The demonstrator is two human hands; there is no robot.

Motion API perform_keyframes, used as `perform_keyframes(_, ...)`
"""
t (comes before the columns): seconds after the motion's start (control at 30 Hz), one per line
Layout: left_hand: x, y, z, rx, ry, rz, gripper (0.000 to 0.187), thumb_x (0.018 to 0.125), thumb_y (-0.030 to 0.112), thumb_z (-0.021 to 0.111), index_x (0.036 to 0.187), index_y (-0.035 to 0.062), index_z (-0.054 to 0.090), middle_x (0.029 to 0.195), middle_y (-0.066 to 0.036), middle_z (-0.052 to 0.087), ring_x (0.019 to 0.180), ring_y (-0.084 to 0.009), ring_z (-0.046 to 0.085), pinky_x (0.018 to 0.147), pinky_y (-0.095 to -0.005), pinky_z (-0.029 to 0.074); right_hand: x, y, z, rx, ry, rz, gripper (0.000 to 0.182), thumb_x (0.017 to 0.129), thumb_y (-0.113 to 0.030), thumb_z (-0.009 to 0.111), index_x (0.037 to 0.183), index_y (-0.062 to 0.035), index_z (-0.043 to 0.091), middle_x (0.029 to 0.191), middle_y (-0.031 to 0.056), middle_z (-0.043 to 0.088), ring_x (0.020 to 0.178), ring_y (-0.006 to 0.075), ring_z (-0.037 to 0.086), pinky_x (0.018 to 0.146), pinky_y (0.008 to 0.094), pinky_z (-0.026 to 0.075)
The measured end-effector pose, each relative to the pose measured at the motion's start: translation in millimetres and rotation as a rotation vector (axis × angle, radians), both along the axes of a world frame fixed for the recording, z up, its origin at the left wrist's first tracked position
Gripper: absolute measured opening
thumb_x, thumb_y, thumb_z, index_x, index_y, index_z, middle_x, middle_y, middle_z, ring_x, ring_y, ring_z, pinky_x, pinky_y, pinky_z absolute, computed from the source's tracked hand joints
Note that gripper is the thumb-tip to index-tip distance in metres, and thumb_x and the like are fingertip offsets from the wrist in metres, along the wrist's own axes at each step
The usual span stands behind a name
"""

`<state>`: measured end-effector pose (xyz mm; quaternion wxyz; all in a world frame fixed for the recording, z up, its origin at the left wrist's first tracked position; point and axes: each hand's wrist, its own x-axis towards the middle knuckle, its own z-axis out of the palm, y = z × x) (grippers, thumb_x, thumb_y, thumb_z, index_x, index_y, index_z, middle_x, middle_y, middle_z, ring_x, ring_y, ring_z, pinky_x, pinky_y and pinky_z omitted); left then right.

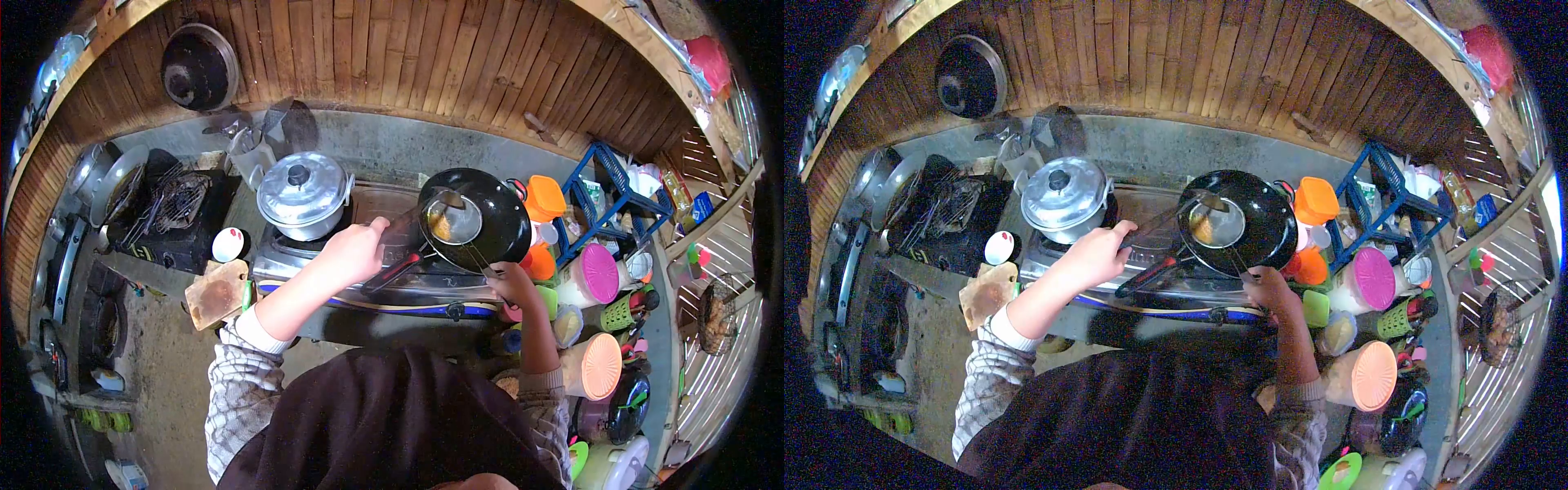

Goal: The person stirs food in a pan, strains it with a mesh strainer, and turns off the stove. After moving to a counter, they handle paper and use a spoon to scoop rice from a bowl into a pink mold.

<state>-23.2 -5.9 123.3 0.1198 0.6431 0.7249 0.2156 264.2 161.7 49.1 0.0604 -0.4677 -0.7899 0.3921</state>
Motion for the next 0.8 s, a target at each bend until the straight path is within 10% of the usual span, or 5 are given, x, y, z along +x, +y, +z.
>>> perform_keyframes(0.3,0.7,-1.0,0.9,-0.006,-0.016,0.008,0.038,0.076,0.009,0.053,0.112,0.0021,0.045,0.076,-0.025,0.060,0.077,-0.0397,0.059,0.071,-0.0469,0.046,42.5,21.7,16.5,0.022,0.098,-0.023,0.023,0.080,-0.021,0.060,0.094,-0.0029,0.062,0.058,0.0016,0.055,0.046,0.0062,0.047,0.043,0.0230,0.039)
perform_keyframes(0.37,0.1,0.5,-4.4,0.007,-0.003,-0.010,0.037,0.076,0.009,0.054,0.111,0.0014,0.045,0.076,-0.024,0.060,0.077,-0.0396,0.059,0.071,-0.0468,0.046,56.3,27.4,19.7,0.373,0.081,0.050,0.020,0.078,-0.021,0.060,0.081,-0.0011,0.058,0.062,0.0130,0.056,0.055,0.0252,0.056,0.052,0.0370,0.043)
perform_keyframes(0.57,0.6,2.8,-11.5,0.032,0.049,-0.041,0.035,0.075,0.010,0.052,0.107,-0.0009,0.047,0.073,-0.022,0.060,0.072,-0.0367,0.060,0.065,-0.0453,0.048,76.1,31.6,33.2,0.484,-0.188,-0.118,0.020,0.073,-0.017,0.061,0.085,-0.0007,0.059,0.079,0.0210,0.060,0.079,0.0414,0.055,0.065,0.0440,0.044)
perform_keyframes(0.7,0.8,3.1,-10.0,0.028,0.062,-0.044,0.035,0.075,0.010,0.052,0.108,-0.0009,0.047,0.073,-0.022,0.061,0.074,-0.0365,0.060,0.065,-0.0453,0.048,83.7,30.8,39.8,0.383,-0.321,-0.107,0.024,0.071,-0.017,0.062,0.090,-0.0017,0.060,0.081,0.0209,0.061,0.081,0.0402,0.057,0.067,0.0431,0.046)
perform_keyframes(0.8,2.7,2.4,-6.5,-0.006,0.035,-0.035,0.037,0.075,0.009,0.054,0.110,0.0000,0.046,0.074,-0.023,0.060,0.076,-0.0384,0.059,0.071,-0.0464,0.046,90.2,34.3,34.2,0.336,-0.365,0.031,0.033,0.071,-0.013,0.060,0.102,-0.0032,0.060,0.060,0.0088,0.058,0.044,0.0139,0.055,0.041,0.0248,0.041)
